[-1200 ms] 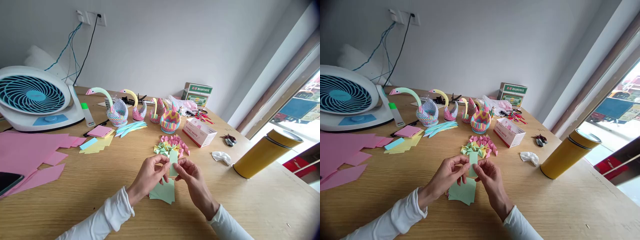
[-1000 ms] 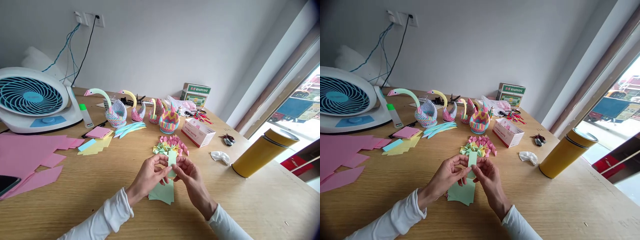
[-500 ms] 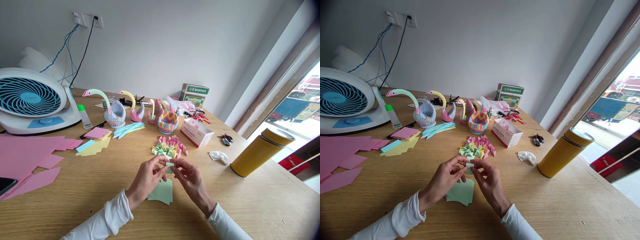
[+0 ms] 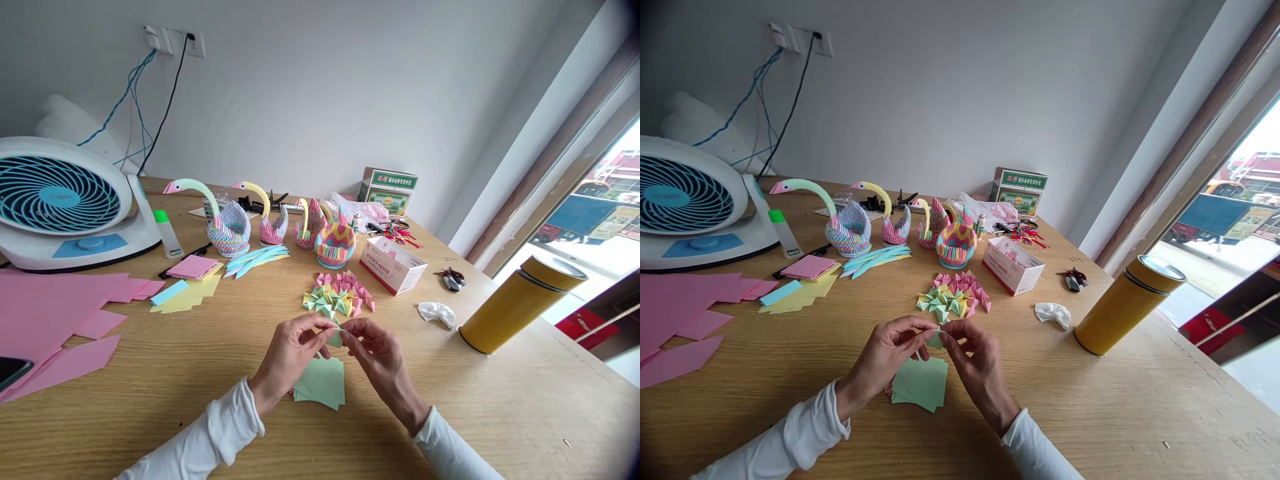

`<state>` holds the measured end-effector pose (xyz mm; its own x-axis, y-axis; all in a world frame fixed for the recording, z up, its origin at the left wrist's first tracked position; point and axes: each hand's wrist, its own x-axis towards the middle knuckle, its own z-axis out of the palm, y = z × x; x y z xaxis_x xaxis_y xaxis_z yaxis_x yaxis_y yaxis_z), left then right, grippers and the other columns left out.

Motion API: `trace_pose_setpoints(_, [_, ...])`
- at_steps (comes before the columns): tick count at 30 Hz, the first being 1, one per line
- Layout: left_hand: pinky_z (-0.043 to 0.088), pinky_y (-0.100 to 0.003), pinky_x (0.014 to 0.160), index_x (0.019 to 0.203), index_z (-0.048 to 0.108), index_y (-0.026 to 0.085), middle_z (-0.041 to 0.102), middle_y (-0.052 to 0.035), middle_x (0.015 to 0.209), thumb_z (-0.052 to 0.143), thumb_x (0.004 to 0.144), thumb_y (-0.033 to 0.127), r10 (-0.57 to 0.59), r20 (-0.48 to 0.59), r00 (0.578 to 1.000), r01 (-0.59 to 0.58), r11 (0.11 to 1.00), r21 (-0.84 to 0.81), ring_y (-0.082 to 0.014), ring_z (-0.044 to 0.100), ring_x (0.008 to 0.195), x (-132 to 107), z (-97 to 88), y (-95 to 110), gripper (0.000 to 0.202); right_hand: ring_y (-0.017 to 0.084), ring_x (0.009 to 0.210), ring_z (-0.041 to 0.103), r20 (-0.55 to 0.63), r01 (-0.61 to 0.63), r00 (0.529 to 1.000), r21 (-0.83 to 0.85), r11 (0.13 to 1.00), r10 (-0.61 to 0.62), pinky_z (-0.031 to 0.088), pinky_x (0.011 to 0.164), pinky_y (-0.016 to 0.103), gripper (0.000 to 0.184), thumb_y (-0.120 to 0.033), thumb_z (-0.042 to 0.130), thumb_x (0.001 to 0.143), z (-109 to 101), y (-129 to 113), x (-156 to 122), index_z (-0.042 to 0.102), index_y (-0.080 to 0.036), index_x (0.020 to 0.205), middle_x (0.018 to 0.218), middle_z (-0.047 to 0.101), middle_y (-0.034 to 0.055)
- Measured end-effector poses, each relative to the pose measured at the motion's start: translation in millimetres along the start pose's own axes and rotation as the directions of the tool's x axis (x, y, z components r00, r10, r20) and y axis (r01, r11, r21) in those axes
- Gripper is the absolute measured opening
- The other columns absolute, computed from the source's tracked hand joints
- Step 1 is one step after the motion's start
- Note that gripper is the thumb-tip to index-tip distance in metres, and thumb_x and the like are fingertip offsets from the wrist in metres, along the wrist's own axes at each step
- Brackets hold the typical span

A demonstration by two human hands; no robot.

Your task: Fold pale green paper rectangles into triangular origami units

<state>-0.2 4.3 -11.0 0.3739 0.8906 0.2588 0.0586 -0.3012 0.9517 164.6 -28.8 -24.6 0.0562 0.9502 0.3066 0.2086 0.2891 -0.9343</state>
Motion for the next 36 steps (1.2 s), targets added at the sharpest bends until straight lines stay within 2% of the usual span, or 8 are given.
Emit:
trace_pose_setpoints(10, [0.044,-0.021,0.053,0.082,0.068,0.019,0.064,0.001,0.072,0.06,0.082,0.04,0.016,-0.012,1.0,-0.016,0.999,0.048,-0.0098,0.058,0.048,-4,0.4,-4,0.022,0.015,0.065,0.058,-0.013,0.08,0.997,-0.094,0.992,-0.082,0.047,0.061,0.025,0.016,-0.03,0.059,0.086,3,-4,-4,0.067,-0.018,0.081,0.073,0.065,0.0022])
trace_pose_setpoints(15, [0.042,-0.02,0.048,0.092,0.059,0.018,0.061,0.0,0.081,0.054,0.084,0.048,-0.174,0.0,0.985,0.172,0.978,-0.12,-0.0094,0.06,0.048,-5,2.2,4,0.032,0.016,0.069,0.061,-0.042,0.101,0.993,-0.112,0.988,-0.107,0.049,0.061,0.025,0.013,-0.028,0.058,0.086,2,2,-2,0.067,-0.019,0.082,0.077,0.068,0.0022])
trace_pose_setpoints(19, [0.036,-0.016,0.041,0.085,0.056,0.015,0.055,0.001,0.084,0.055,0.083,0.051,-0.388,0.148,0.91,0.416,0.848,-0.329,-0.0037,0.055,0.044,-3,-0.1,8,0.036,0.018,0.077,0.063,0.007,0.148,0.989,-0.158,0.976,-0.149,0.049,0.063,0.025,0.012,-0.028,0.059,0.086,2,2,-2,0.069,-0.021,0.087,0.084,0.07,0.0034])
trace_pose_setpoints(22, [0.032,-0.014,0.037,0.083,0.058,0.015,0.053,0.004,0.075,0.069,0.075,0.039,-0.494,0.244,0.835,0.548,0.703,-0.453,-0.0009,0.048,0.041,-1,-3.5,6,0.028,0.017,0.073,0.062,0.029,0.118,0.993,-0.087,0.989,-0.116,0.05,0.061,0.025,0.015,-0.03,0.06,0.086,2,3,-2,0.066,-0.021,0.095,0.081,0.066,0.0032])
trace_pose_setpoints(27, [0.035,-0.012,0.038,0.078,0.059,0.013,0.059,0.0013,0.071,0.075,0.071,0.027,-0.516,0.264,0.815,0.556,0.568,-0.606,-0.0015,0.049,0.044,3,-6.8,0,0.022,0.015,0.067,0.061,0.094,0.029,0.994,0.178,0.984,-0.046,0.053,0.052,0.025,0.017,-0.034,0.05,0.091,2,6,-1,0.054,-0.022,0.102,0.087,0.058,0.0036])
trace_pose_setpoints(30, [0.037,-0.012,0.039,0.076,0.062,0.012,0.061,-0.0003,0.069,0.075,0.071,0.025,-0.518,0.22,0.827,0.525,0.568,-0.634,-0.0024,0.05,0.046,4,-5.6,-2,0.02,0.016,0.074,0.062,0.12,0.172,0.977,0.019,0.985,-0.173,0.053,0.055,0.025,0.016,-0.024,0.047,0.092,1,5,-2,0.054,-0.024,0.105,0.102,0.056,0.0062])
trace_pose_setpoints(33, [0.038,-0.012,0.039,0.076,0.063,0.012,0.062,-0.0009,0.072,0.077,0.07,0.025,-0.512,0.181,0.84,0.5,0.599,-0.626,-0.0023,0.05,0.047,3,-3.3,-1,0.02,0.02,0.095,0.059,0.118,0.376,0.926,-0.222,0.9,-0.358,0.052,0.068,0.029,0.022,-0.013,0.047,0.089,0,2,-3,0.06,-0.024,0.101,0.111,0.055,0.0083])
trace_pose_setpoints(36, [0.037,-0.011,0.04,0.077,0.065,0.011,0.065,-0.0025,0.077,0.077,0.07,0.029,-0.478,0.171,0.862,0.481,0.66,-0.578,-0.0016,0.05,0.048,1,-1.7,0,0.022,0.02,0.097,0.058,0.079,0.415,0.908,-0.298,0.859,-0.411,0.051,0.072,0.029,0.019,-0.012,0.049,0.089,-1,1,-4,0.064,-0.022,0.094,0.106,0.058,0.0085])
